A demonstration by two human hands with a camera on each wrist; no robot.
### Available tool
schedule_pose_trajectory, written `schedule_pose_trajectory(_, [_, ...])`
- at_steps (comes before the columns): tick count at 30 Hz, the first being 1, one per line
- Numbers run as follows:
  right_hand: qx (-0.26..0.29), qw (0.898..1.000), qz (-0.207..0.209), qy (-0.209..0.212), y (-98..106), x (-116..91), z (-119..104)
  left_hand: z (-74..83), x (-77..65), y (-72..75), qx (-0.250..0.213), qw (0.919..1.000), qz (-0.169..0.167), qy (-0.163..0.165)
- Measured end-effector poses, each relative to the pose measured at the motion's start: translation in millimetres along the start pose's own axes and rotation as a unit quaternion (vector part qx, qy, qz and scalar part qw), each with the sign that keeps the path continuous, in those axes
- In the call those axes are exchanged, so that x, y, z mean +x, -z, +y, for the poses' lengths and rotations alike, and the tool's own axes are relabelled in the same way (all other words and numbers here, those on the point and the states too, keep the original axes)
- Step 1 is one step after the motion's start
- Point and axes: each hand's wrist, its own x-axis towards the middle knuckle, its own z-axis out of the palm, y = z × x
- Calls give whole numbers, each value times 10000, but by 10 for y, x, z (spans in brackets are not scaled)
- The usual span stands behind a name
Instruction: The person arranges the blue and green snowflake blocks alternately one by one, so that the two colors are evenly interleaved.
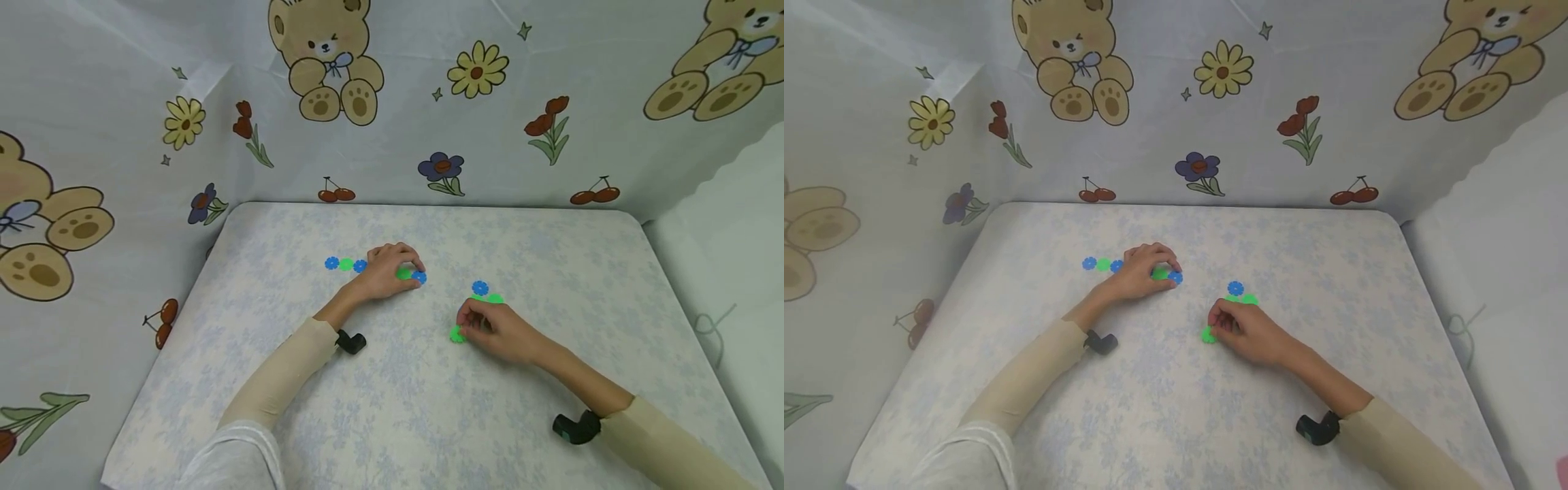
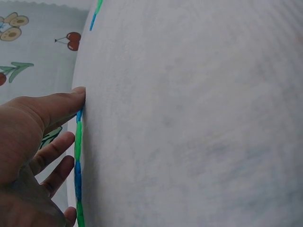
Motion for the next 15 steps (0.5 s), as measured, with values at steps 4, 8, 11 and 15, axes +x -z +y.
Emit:
schedule_pose_trajectory(4, [-65,10000,64,-33,16,77,36,-9,3,-5,15,10000,8,-1])
schedule_pose_trajectory(8, [-151,9998,130,-8,34,148,72,-12,2,-8,10,10000,51,-6])
schedule_pose_trajectory(11, [-264,9994,197,44,45,193,90,-1,-3,-3,-4,10000,65,-1])
schedule_pose_trajectory(15, [-354,9989,300,105,50,242,104,11,-6,1,19,10000,46,18])
